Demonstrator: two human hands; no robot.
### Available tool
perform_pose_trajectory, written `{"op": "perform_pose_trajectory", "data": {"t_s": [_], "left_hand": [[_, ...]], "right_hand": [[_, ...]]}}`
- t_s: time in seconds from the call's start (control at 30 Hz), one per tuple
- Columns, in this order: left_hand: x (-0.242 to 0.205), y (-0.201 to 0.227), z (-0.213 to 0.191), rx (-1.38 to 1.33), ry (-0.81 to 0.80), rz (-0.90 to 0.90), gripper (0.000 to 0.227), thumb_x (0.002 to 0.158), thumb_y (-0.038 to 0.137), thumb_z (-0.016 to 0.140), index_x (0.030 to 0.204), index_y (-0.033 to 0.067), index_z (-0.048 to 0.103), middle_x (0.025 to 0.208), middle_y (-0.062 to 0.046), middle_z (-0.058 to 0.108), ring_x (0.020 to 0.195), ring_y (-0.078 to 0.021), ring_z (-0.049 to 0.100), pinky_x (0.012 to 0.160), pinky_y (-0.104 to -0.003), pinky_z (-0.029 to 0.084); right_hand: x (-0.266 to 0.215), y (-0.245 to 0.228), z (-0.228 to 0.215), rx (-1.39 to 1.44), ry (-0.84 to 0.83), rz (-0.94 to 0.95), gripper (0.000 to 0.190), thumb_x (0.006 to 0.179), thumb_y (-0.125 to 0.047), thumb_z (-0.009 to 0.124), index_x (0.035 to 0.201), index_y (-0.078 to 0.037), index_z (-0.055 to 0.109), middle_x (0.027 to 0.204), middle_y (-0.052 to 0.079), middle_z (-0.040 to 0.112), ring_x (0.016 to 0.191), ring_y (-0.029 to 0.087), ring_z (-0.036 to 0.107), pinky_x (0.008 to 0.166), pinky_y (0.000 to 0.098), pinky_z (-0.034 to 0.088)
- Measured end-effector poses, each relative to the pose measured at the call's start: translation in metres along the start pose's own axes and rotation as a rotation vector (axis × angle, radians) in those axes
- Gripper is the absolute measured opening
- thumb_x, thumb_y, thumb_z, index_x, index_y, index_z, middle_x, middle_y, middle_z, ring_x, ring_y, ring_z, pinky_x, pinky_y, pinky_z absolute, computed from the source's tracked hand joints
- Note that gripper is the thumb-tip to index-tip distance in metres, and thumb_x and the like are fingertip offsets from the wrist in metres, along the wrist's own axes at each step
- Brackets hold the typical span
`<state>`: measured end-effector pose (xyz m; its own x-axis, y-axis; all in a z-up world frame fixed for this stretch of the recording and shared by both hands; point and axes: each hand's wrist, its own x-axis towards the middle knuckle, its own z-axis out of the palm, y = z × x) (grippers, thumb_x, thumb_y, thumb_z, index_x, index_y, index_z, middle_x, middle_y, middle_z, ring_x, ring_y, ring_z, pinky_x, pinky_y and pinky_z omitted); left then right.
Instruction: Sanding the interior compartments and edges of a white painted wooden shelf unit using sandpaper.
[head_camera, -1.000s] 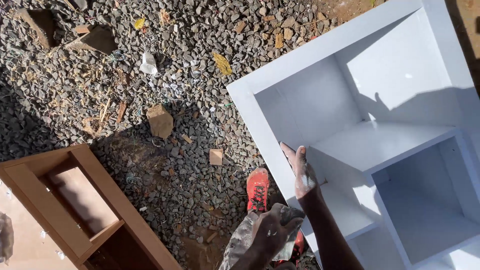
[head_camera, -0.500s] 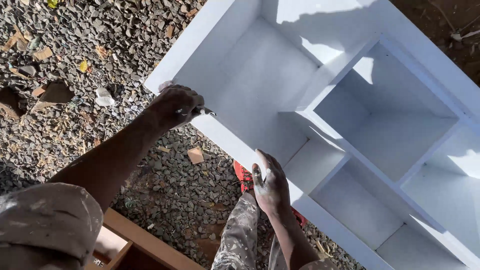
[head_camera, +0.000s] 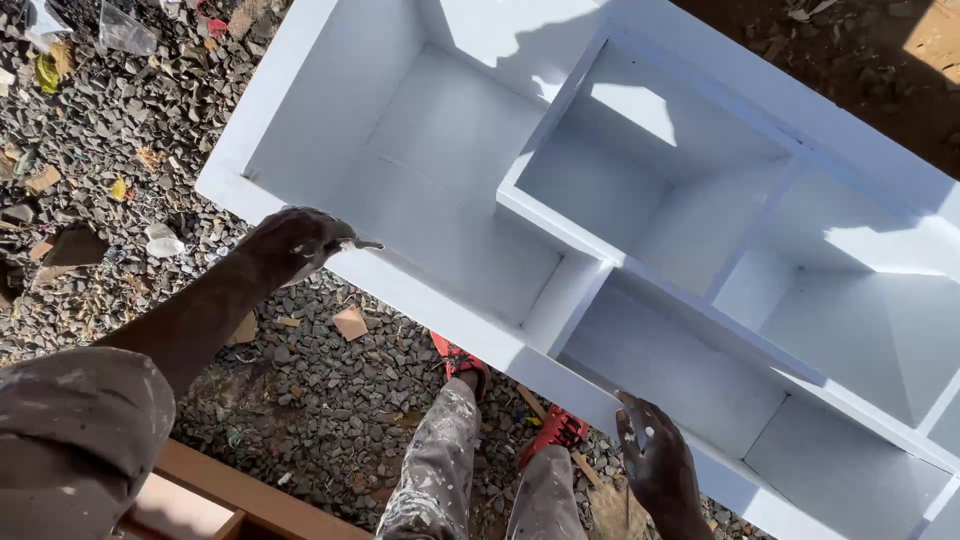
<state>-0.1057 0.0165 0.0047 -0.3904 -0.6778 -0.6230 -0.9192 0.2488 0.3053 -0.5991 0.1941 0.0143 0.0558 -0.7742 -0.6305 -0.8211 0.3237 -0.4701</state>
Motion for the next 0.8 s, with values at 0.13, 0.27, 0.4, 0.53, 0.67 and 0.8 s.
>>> {"op": "perform_pose_trajectory", "data": {"t_s": [0.13,0.27,0.4,0.53,0.67,0.8], "left_hand": [[0.014,0.086,0.071,-0.159,0.187,-0.017,0.035,0.079,0.012,0.085,0.109,0.026,0.073,0.101,-0.003,0.077,0.088,-0.0177,0.072,0.084,-0.032,0.061],[0.031,0.372,0.139,-0.248,0.147,0.207,0.022,0.088,0.01,0.081,0.11,0.0038,0.076,0.099,-0.012,0.078,0.086,-0.0197,0.07,0.088,-0.036,0.055],[0.045,0.35,0.16,-0.289,0.0,0.343,0.021,0.074,0.01,0.091,0.09,0.0086,0.078,0.091,-0.007,0.079,0.078,-0.0124,0.072,0.085,-0.029,0.059],[0.04,0.161,0.089,-0.654,0.031,0.046,0.025,0.082,0.005,0.08,0.104,0.0156,0.074,0.085,-0.002,0.074,0.07,-0.0124,0.067,0.066,-0.024,0.056],[0.029,0.17,0.1,0.044,0.238,0.151,0.043,0.067,-0.01,0.089,0.101,0.0124,0.074,0.092,-0.007,0.078,0.084,-0.0228,0.076,0.072,-0.033,0.068],[0.051,0.453,0.168,-0.252,0.156,0.245,0.023,0.086,-0.011,0.071,0.105,-0.0005,0.076,0.096,-0.019,0.077,0.079,-0.0252,0.074,0.073,-0.036,0.061]], "right_hand": [[-0.005,0.014,0.001,0.085,0.025,0.056,0.041,0.104,-0.036,0.044,0.131,-0.017,0.069,0.133,0.009,0.071,0.121,0.029,0.068,0.096,0.0447,0.057],[-0.01,0.027,-0.001,0.224,-0.013,0.359,0.07,0.104,-0.054,0.023,0.097,-0.011,0.078,0.126,0.016,0.074,0.094,0.036,0.076,0.08,0.051,0.066],[-0.031,0.126,0.001,0.168,0.034,0.515,0.079,0.109,-0.052,0.024,0.085,0.01,0.067,0.062,0.024,0.058,0.041,0.029,0.048,0.039,0.0436,0.04],[-0.047,0.14,-0.043,0.054,0.051,0.3,0.054,0.109,-0.041,0.032,0.115,-0.009,0.075,0.093,0.013,0.065,0.086,0.032,0.061,0.073,0.0478,0.054],[-0.069,0.19,-0.049,-0.009,0.213,0.207,0.046,0.111,-0.033,0.036,0.125,-0.014,0.075,0.114,0.016,0.077,0.089,0.036,0.072,0.065,0.0493,0.06],[-0.095,0.223,-0.067,-0.026,0.14,0.303,0.055,0.111,-0.043,0.029,0.127,-0.018,0.075,0.127,0.016,0.074,0.121,0.038,0.066,0.098,0.0507,0.055]]}}
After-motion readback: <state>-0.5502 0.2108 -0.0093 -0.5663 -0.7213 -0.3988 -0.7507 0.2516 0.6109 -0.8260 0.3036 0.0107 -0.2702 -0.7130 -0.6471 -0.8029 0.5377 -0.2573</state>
